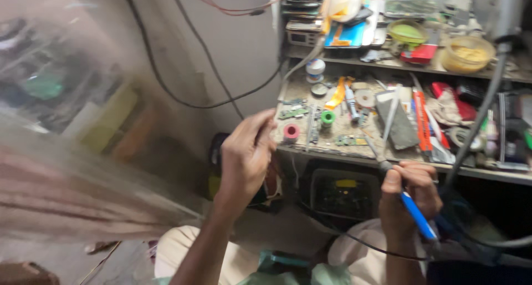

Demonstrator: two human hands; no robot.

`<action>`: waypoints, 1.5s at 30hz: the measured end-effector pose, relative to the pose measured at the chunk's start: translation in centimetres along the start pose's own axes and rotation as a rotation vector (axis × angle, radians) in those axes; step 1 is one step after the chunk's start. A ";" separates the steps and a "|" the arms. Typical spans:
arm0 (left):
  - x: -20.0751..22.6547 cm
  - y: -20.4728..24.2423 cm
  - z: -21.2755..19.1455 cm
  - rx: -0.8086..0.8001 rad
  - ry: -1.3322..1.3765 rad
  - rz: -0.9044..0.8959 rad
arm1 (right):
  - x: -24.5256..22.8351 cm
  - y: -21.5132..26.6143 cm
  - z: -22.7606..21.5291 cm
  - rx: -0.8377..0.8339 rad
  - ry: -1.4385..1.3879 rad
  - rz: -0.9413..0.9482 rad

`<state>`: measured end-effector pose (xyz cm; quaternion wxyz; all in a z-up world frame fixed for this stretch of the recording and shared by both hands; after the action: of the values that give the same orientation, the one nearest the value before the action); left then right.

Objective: The person is soldering a small green circuit board using a soldering iron and solder wire. They hold the board with tweezers in their left hand and apply heat and solder with their right hand. The person briefly picks up a small white paper packet and places it on the cluttered workbench before continuing to solder the board.

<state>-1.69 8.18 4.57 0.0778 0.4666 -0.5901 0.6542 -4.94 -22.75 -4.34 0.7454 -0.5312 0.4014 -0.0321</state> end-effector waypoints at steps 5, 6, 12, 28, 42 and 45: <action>-7.4 8.7 -15.2 0.460 0.323 -0.313 | 0.9 0.8 -0.5 -0.014 0.021 0.005; -8.7 11.1 -20.4 0.596 0.221 -0.317 | 0.9 0.9 -0.5 -0.015 0.021 0.006; -16.7 28.5 -40.8 1.155 -0.398 -0.713 | 0.7 1.2 0.8 -0.038 0.026 -0.044; -27.4 38.5 -43.2 0.999 -0.652 -1.165 | 0.9 2.5 1.6 -0.116 0.128 -0.110; -26.2 39.9 -45.0 0.937 -0.745 -1.187 | 0.7 2.1 2.0 -0.100 0.049 -0.045; -26.1 40.0 -44.6 0.930 -0.761 -1.195 | 0.6 2.0 2.0 -0.106 0.051 -0.073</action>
<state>-36.46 45.90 -35.84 0.0066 0.8730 0.0991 0.4775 -3.96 -20.63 -6.07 0.7042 -0.5831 0.4018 -0.0512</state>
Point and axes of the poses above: each hand's wrist, its own y-axis away from the middle knuckle, its own z-axis out of the palm, x = y × z, the point moved 9 cm from there along -y, towards the middle knuckle, and after that the axes turned 13 degrees about x, right-handed, at the moved point
